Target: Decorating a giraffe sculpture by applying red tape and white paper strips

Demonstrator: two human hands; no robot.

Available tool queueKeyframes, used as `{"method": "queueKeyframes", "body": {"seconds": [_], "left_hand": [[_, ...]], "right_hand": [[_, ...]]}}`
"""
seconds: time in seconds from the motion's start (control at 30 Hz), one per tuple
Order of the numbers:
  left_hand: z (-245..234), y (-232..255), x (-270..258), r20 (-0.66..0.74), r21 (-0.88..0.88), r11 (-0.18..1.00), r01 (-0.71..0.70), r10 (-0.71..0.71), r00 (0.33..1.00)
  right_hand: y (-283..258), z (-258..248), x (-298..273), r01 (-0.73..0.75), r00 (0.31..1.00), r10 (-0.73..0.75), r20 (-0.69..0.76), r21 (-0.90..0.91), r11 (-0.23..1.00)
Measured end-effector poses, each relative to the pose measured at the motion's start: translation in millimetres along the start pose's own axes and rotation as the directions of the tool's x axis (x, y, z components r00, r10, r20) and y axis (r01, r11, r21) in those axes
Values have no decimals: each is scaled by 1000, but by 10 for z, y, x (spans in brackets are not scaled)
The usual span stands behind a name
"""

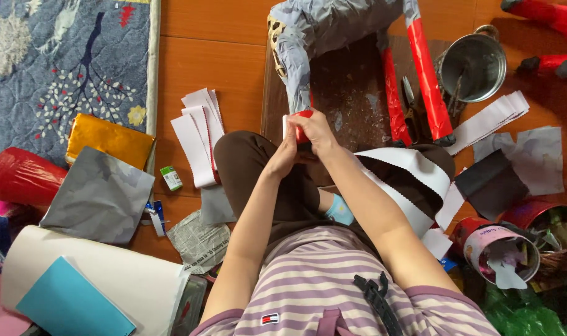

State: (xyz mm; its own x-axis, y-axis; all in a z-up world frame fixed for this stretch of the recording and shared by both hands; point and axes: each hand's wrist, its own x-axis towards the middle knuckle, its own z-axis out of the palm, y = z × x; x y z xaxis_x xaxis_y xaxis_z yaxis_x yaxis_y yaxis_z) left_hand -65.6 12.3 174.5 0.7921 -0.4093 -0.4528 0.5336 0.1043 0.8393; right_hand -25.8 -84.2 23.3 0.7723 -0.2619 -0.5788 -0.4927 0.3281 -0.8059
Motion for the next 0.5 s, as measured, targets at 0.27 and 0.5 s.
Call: {"method": "queueKeyframes", "body": {"seconds": [0.27, 0.5], "left_hand": [[-473, -895, 454, -245, 407, 885, -225, 343, 907], [-938, -712, 592, -442, 641, 730, -237, 604, 663]], "right_hand": [[212, -275, 295, -183, 970, 144, 198, 195, 964], [359, -194, 309, -235, 949, 170, 264, 237, 943]]}}
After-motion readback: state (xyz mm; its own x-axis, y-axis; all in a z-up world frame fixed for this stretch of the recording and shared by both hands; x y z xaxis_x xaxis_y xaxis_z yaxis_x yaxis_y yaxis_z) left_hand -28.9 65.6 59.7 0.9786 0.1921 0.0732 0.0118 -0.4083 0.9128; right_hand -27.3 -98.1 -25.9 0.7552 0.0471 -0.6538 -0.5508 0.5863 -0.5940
